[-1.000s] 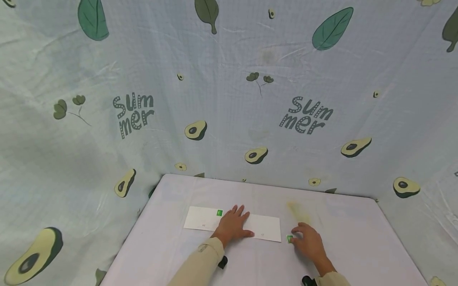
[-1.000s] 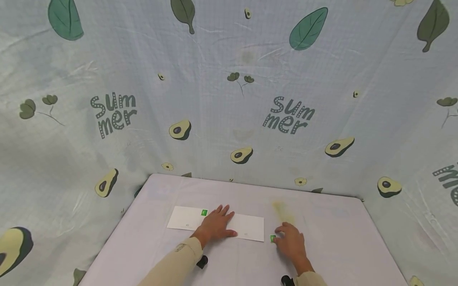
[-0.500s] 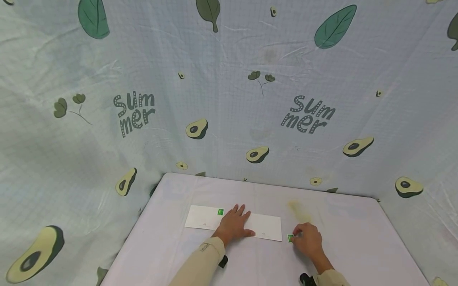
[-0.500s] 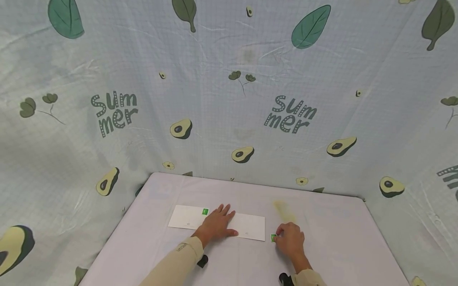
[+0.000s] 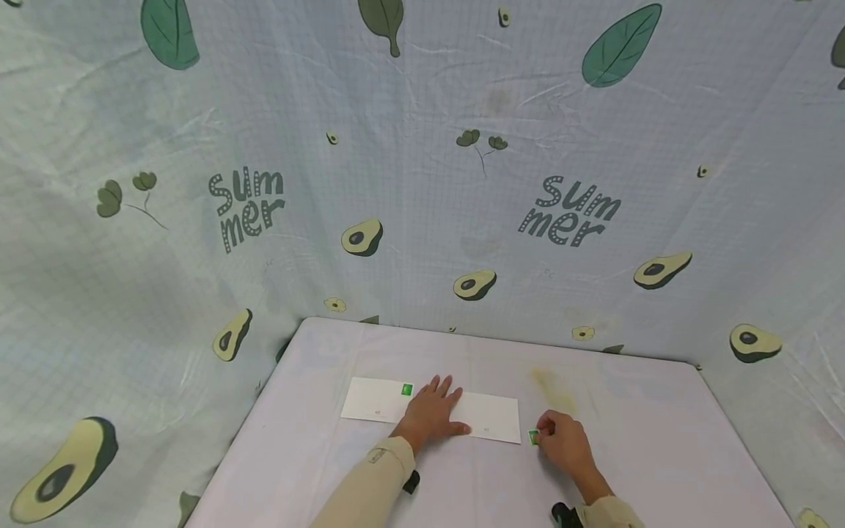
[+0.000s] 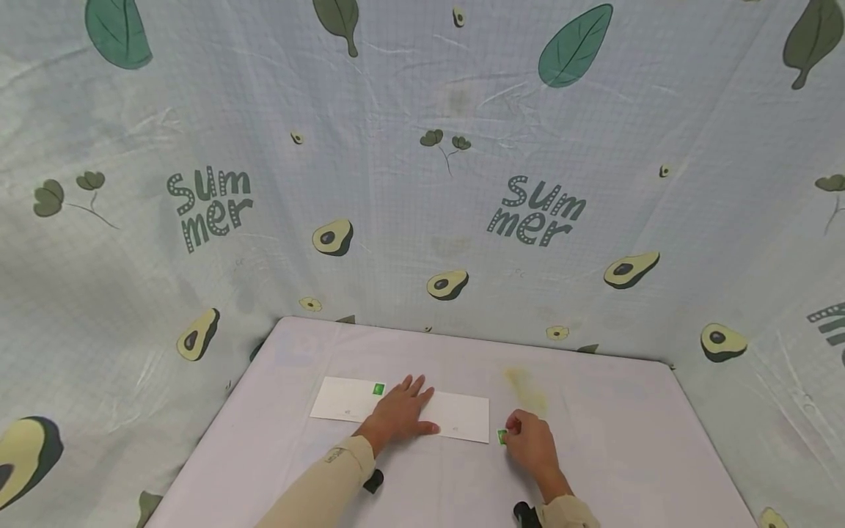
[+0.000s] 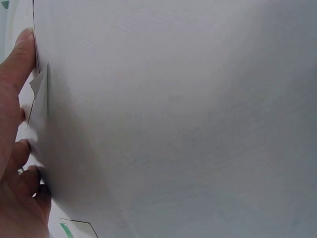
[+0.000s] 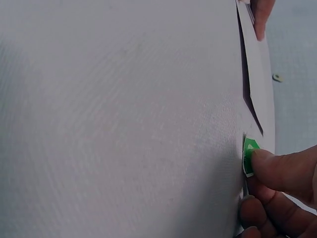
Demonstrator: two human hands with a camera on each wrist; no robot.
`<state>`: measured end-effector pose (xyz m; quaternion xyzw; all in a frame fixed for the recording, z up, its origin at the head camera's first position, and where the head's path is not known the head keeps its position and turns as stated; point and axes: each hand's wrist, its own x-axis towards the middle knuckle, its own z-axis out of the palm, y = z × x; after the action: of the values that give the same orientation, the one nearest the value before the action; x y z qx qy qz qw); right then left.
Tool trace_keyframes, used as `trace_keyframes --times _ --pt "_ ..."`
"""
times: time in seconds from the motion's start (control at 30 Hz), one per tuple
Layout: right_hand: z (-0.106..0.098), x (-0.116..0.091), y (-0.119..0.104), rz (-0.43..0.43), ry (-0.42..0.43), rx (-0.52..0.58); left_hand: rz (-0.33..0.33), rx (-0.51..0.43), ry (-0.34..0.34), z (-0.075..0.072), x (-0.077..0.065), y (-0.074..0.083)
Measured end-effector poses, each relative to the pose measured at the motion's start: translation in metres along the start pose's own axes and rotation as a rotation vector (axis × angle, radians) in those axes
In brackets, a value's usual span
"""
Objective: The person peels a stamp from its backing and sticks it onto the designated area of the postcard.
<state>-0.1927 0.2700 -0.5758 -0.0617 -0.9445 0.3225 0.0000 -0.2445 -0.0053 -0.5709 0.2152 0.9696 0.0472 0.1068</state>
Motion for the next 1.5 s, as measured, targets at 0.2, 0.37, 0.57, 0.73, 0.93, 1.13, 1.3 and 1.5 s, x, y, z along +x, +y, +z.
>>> trace_keyframes --times 0.2,0.37,0.57,0.73,0.93,1.13,1.3,1.5 --pt "-0.001 0.001 0.002 -0.044 -0.011 -0.010 -0.002 -0.006 0.010 0.000 -0.001 0.000" --pt "0.000 0.002 0.003 -0.066 -0.035 -0.027 -0.001 -0.006 0.005 0.000 -0.001 0.000" --pt "-0.003 0.002 0.002 -0.064 -0.083 0.005 0.008 0.002 0.009 0.000 -0.001 -0.002" --pt "-0.005 0.001 0.001 -0.072 -0.135 0.019 0.011 0.006 0.010 -0.002 -0.002 -0.003" --pt "-0.005 0.002 0.006 -0.111 -0.175 -0.043 0.012 -0.011 0.005 -0.001 -0.003 -0.002" --pt "-0.005 0.003 0.011 -0.215 -0.170 -0.129 0.012 -0.021 0.013 0.002 -0.002 -0.002" --pt "-0.005 0.002 0.012 -0.307 -0.105 -0.202 0.016 -0.016 0.012 0.004 -0.002 -0.002" --pt "-0.008 0.001 0.006 -0.347 0.003 -0.168 0.022 -0.010 0.014 0.005 -0.001 -0.003"
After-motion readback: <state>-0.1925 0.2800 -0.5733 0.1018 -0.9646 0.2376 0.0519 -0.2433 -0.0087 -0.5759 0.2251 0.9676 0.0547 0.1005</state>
